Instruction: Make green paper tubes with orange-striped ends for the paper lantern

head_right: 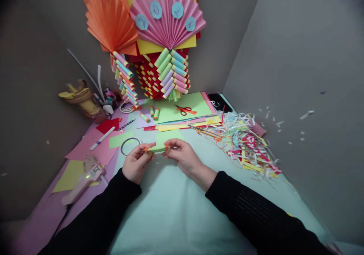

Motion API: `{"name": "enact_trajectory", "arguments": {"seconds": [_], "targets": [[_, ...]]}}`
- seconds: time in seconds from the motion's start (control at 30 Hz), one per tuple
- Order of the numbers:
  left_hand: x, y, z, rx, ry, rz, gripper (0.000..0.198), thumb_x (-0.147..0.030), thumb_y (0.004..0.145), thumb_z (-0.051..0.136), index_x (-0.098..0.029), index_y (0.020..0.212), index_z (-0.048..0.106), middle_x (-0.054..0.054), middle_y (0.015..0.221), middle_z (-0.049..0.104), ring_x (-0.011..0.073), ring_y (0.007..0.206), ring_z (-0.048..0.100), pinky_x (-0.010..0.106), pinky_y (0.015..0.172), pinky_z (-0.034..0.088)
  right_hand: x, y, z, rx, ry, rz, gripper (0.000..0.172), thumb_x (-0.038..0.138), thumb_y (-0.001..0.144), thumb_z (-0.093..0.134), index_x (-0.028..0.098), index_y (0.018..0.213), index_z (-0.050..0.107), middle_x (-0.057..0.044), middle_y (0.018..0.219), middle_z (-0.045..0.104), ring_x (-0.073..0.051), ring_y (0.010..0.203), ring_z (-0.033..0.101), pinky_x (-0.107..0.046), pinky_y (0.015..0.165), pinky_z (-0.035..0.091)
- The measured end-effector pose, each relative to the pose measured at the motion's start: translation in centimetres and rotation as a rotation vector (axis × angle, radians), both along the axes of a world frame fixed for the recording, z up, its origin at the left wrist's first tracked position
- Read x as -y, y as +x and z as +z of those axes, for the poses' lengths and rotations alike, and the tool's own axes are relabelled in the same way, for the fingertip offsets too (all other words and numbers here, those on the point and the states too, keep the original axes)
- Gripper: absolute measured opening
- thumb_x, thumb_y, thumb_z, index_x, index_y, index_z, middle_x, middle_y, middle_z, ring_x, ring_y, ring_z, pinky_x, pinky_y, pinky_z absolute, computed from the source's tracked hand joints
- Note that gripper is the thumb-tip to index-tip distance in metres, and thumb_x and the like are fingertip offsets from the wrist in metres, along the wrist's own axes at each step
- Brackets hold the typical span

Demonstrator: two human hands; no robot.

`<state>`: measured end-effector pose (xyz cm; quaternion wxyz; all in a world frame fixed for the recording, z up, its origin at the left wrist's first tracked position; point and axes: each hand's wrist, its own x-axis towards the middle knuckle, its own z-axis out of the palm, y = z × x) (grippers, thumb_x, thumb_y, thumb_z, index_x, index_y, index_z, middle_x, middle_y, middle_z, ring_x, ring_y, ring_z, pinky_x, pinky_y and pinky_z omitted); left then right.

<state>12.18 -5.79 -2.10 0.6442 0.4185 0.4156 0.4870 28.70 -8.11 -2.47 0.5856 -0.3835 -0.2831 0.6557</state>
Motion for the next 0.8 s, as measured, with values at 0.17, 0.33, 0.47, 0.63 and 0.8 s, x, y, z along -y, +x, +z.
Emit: {"name": "enact_trajectory", "arguments": {"seconds": [0.17,0.33,0.47,0.63,0.8], "targets": [[-0.1,0.1,0.2,-0.02,-0.031,0.013,0.036,-0.032,0.061,0.078,-0.015,0.089,0.065,0.001,0.073,0.067,0.0098,0.058,0.059,0.024,0.062,0.048,-0.2,0.1,-0.6,0.08,0.048,-0.03,0.032,0.028,0.061,0.08,0.02,0.087,0.064,0.006,0.061,0.06,-0.012,0.055,0.064,-0.022,0.053,0.05],[-0.2,-0.1,-0.3,-0.024,-0.003,-0.001,0.04,-0.032,0.062,0.079,-0.014,0.095,0.066,0.002,0.077,0.068,0.0117,0.063,0.062,0.025,0.065,0.05,-0.3,0.2,-0.9,0.146,0.064,-0.038,0.033,0.035,0.063,0.079,0.02,0.088,0.062,0.005,0.056,0.06,-0.012,0.049,0.061,-0.022,0.046,0.047],[-0.3,-0.2,-0.5,-0.031,0.002,-0.008,0.039,-0.034,0.063,0.078,-0.014,0.095,0.066,0.004,0.079,0.07,0.0129,0.067,0.065,0.025,0.067,0.051,-0.4,0.4,-1.3,0.181,0.092,-0.059,0.027,0.034,0.065,0.078,0.019,0.083,0.064,0.002,0.063,0.064,-0.01,0.054,0.059,-0.022,0.053,0.048],[-0.2,-0.2,-0.2,-0.051,-0.038,-0.004,0.043,-0.038,0.06,0.08,-0.013,0.092,0.065,0.002,0.07,0.069,0.0137,0.062,0.065,0.025,0.064,0.051,-0.4,0.5,-1.6,0.136,0.129,-0.072,0.024,0.03,0.066,0.078,0.02,0.082,0.064,0.002,0.067,0.065,-0.011,0.061,0.061,-0.024,0.063,0.049],[-0.2,-0.1,0.2,-0.061,-0.083,-0.004,0.047,-0.042,0.058,0.08,-0.012,0.09,0.065,0.001,0.062,0.068,0.0128,0.058,0.064,0.022,0.058,0.049,-0.3,0.5,-1.6,0.145,0.184,-0.075,0.026,0.03,0.067,0.078,0.021,0.084,0.061,0.003,0.066,0.065,-0.011,0.059,0.062,-0.024,0.06,0.048]]}}
